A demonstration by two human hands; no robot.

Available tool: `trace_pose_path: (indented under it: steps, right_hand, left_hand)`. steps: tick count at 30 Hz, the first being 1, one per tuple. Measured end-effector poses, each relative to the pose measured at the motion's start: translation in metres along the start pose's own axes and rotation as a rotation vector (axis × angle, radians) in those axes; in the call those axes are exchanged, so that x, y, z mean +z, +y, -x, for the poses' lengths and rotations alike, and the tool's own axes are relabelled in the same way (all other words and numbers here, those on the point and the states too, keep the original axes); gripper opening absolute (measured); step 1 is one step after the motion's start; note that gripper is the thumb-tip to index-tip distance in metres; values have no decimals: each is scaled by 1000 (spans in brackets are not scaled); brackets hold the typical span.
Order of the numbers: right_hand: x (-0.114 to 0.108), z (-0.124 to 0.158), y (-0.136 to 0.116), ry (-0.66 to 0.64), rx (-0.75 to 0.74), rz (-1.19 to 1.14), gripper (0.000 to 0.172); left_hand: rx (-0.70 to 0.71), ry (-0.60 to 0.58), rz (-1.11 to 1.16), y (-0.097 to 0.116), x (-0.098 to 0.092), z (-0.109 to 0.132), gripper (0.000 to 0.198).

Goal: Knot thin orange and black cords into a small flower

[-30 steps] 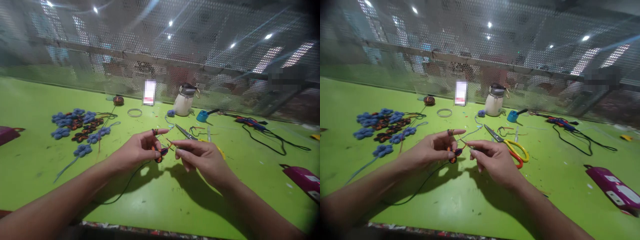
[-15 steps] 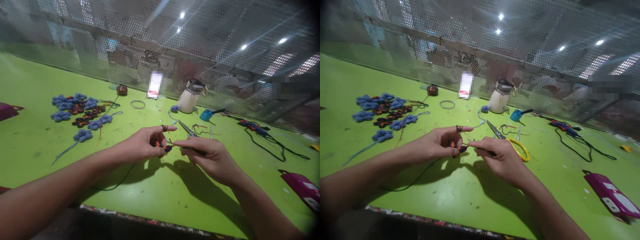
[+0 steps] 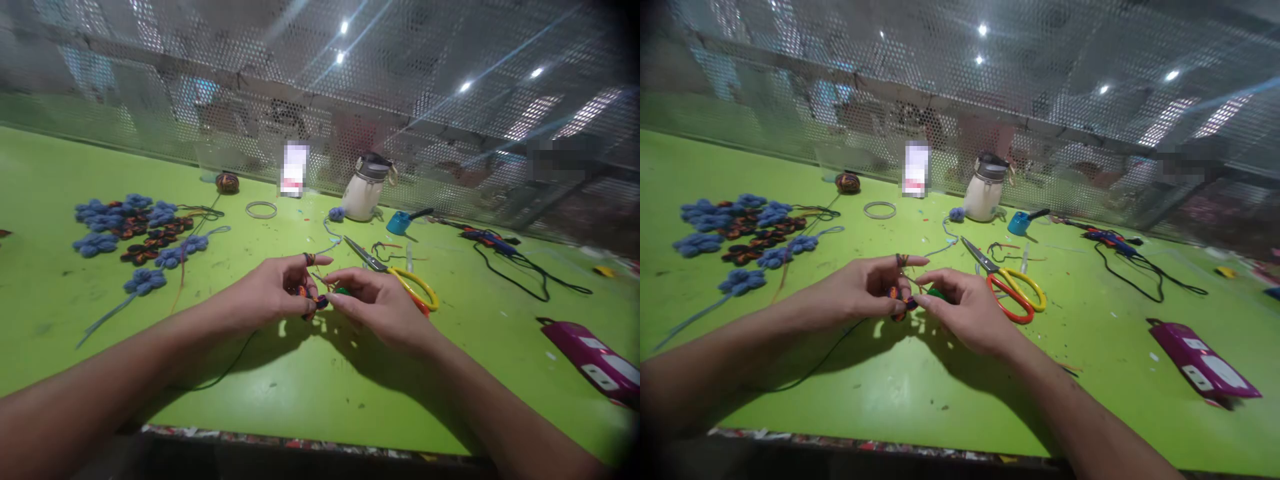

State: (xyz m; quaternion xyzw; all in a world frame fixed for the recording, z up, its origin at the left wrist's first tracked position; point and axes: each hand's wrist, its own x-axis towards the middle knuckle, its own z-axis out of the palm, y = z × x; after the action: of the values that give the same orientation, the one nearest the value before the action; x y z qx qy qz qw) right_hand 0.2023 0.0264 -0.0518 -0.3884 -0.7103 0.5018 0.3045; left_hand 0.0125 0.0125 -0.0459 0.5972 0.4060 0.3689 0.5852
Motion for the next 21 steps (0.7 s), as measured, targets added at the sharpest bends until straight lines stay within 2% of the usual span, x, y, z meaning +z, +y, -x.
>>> trace_pose_path:
  steps: [4, 9, 12, 21]
  right_hand:
    - [1, 0, -3, 49, 34, -39, 31]
    - [0, 1, -4, -79, 92, -10, 18]
    - [-1, 1, -3, -91, 90, -32, 15]
    - [6, -1, 0, 10, 157, -382, 14]
  left_hand:
    - [6, 3, 10, 0, 0, -1, 72]
    - [0, -11, 41, 0, 0, -1, 68]
    - [-18, -42, 67, 0, 0, -1, 62]
    - [-20, 50, 243, 0, -1, 3, 53]
